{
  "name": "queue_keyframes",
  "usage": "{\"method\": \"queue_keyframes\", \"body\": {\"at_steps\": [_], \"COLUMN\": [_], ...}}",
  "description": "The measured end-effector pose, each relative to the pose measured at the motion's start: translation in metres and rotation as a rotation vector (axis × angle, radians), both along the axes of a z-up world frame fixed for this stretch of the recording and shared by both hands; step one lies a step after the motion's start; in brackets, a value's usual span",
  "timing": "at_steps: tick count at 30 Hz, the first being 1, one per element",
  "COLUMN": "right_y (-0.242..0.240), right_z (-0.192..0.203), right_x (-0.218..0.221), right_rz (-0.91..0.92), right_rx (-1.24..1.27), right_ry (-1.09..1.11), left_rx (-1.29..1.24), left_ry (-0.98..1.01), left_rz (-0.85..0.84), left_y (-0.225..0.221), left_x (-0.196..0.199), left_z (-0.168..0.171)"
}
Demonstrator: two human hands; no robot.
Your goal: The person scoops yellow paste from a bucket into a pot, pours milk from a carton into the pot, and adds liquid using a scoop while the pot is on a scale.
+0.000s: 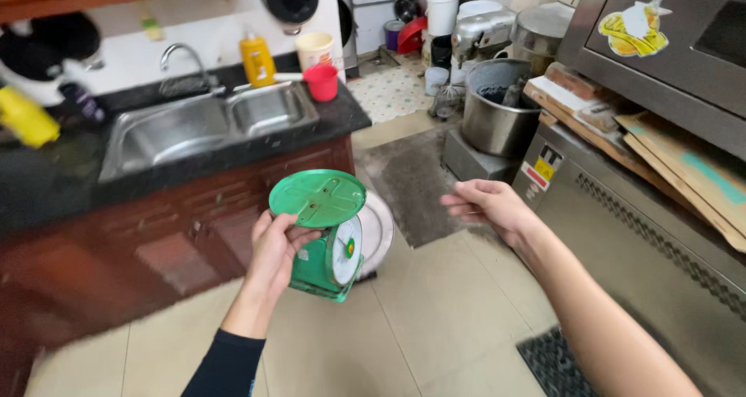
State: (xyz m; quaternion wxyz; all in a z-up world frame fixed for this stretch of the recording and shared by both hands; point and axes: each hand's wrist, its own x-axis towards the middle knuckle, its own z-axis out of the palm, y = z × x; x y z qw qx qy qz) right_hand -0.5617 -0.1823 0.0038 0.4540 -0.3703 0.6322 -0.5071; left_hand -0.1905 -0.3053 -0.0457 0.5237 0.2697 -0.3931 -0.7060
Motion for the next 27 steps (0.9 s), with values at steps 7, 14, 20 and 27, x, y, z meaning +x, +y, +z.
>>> {"method": "queue_keyframes", "body": {"at_steps": [7,14,20,27], "right_y": [-0.109,-0.278,-0.447,-0.602], "right_z": [0.001,-0.026,0.008,-0.023], "right_x": [-0.135,-0.263,-0.303,-0.293], "right_rz": [-0.085,0.062,0.263,0.585], "right_rx": [-0.005,0.026,0.102,0.122], "right_ry": [-0.017,-0.040,0.062,0.004], "left_rx": [0.086,0.135,0.185,0.212], "left_ry": [0.062,0.092,0.106,0.036], "left_rz": [0.067,0.226,0.371,0.510], "left_y": [-0.174,-0.322,-0.401,-0.467], "left_x": [-0.122,-0.221,-0.270,-0.305], "left_z": [-0.014,-0.050,-0.061,-0.082]}}
